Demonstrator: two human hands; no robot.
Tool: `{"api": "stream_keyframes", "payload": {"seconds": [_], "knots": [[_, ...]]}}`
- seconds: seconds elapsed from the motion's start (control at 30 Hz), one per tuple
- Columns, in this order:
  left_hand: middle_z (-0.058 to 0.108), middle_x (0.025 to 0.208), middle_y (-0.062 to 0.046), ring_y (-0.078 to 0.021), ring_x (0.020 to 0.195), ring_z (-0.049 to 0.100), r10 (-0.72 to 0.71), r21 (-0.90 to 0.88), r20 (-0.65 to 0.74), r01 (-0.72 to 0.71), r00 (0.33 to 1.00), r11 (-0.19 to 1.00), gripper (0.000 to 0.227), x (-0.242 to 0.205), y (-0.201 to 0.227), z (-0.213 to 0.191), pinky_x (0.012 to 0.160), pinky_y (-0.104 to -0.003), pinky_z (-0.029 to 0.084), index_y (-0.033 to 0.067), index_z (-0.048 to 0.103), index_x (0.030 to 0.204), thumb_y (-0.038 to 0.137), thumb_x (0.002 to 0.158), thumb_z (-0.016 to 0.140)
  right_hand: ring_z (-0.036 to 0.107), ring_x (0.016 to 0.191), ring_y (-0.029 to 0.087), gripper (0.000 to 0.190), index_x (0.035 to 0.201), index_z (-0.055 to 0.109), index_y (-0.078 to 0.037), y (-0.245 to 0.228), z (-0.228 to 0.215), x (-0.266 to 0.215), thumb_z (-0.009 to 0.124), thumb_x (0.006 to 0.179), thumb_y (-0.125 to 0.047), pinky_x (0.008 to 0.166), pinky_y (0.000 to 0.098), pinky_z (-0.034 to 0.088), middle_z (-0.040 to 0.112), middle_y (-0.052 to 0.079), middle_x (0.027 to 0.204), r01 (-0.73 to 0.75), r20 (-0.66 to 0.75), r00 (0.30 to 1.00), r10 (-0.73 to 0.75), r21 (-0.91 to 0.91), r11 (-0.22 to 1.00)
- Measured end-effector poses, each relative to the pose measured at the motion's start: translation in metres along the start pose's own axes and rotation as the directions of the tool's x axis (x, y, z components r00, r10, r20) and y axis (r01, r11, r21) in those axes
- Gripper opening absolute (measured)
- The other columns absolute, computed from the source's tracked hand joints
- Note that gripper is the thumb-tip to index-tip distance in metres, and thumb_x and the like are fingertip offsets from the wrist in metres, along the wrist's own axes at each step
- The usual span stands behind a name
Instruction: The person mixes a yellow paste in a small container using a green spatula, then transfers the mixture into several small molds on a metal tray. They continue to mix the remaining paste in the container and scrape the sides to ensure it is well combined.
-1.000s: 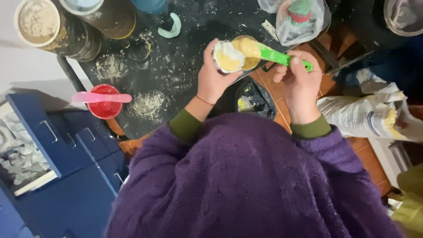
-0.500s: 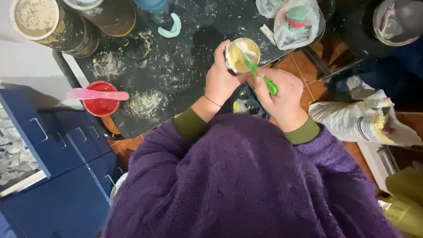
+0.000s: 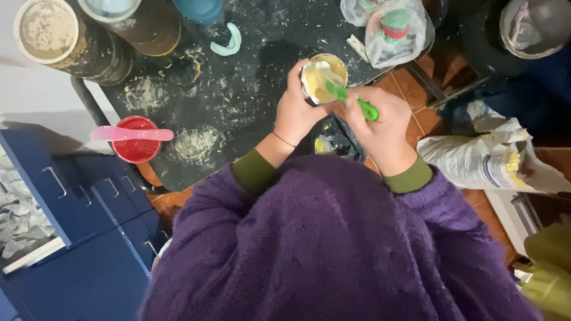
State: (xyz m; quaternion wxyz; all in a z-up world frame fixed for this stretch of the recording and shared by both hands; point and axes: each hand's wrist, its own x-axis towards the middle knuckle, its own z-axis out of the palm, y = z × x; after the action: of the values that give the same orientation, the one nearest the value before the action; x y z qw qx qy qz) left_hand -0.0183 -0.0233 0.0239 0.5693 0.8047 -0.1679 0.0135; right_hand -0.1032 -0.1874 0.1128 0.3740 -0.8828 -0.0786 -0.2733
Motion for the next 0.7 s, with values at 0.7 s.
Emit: {"api": "stream_keyframes", "payload": {"seconds": [0.7], "knots": [[0.063,0.14,-0.016,-0.035,0.122,0.069,0.053,0.029,0.034,-0.054,0.998,0.998,0.099,-0.002,0.006,-0.002,0.096,-0.04,0.059,0.0101,0.034,0.15,0.035,0.075,0.094,0.072,0.076,0.025,0.007,0.104,0.073,-0.003,-0.011,-0.01,0.011,0.074,0.101,-0.009,0.071,0.034,0.056,0.073,0.014,0.092,0.005,-0.009,1.0,-0.005,-0.003,1.0]]}}
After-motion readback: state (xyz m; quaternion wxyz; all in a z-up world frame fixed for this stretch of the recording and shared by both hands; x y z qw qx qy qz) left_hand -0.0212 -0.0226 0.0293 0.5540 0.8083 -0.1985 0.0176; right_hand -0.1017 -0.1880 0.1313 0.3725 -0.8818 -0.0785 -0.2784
